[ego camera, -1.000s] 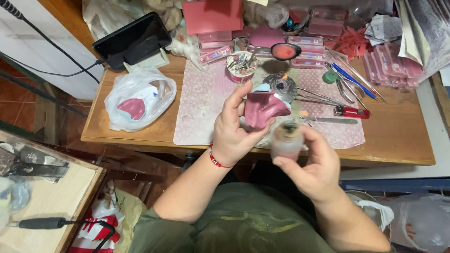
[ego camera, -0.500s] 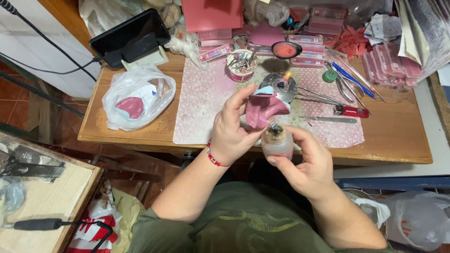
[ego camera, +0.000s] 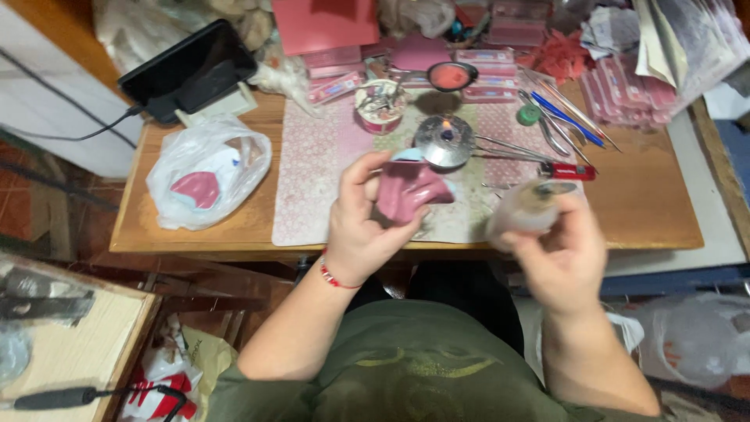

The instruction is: The person works on a pink dental mold, using a metal tool to scrape and shape its surface. They then pick up a pink sheet, fold it, and attach it to the mold. The person sprays liquid onto the mold and continues to shape and smooth the attached material with the tool.

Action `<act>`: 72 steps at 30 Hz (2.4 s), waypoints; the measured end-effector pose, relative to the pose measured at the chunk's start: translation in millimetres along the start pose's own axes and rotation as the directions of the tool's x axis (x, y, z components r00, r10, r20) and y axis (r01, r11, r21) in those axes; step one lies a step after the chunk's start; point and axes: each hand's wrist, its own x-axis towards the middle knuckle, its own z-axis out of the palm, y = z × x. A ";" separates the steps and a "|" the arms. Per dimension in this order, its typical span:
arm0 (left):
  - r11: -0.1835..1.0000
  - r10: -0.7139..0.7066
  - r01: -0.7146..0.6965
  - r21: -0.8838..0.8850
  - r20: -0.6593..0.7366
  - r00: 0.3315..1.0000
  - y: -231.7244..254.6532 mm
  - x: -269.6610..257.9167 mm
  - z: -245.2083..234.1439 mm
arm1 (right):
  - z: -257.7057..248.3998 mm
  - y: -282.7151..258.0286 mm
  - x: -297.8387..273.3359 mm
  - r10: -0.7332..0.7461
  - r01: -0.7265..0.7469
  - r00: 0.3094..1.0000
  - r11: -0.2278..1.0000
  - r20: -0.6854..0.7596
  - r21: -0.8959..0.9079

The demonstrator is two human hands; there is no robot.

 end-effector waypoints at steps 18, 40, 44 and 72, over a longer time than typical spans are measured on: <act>0.838 -0.368 0.374 -0.397 0.094 0.925 -20.8 -20.0 -25.6 | -88.2 42.9 30.0 -0.351 0.312 0.928 0.557 0.121 -0.770; 0.708 -0.472 0.502 -0.497 0.195 0.859 -21.5 -21.5 -34.3 | -11.7 -2.5 42.3 -0.106 0.156 0.945 0.978 0.310 -0.141; 0.753 -0.425 0.460 -0.471 0.187 0.886 -29.2 -22.8 -37.0 | 46.3 -8.2 26.1 -0.386 0.375 0.922 0.907 0.022 0.193; 0.765 -0.397 0.403 -0.503 0.125 0.909 -66.0 -20.6 -46.8 | 155.3 -33.4 36.3 -0.549 0.520 0.829 0.827 0.105 0.214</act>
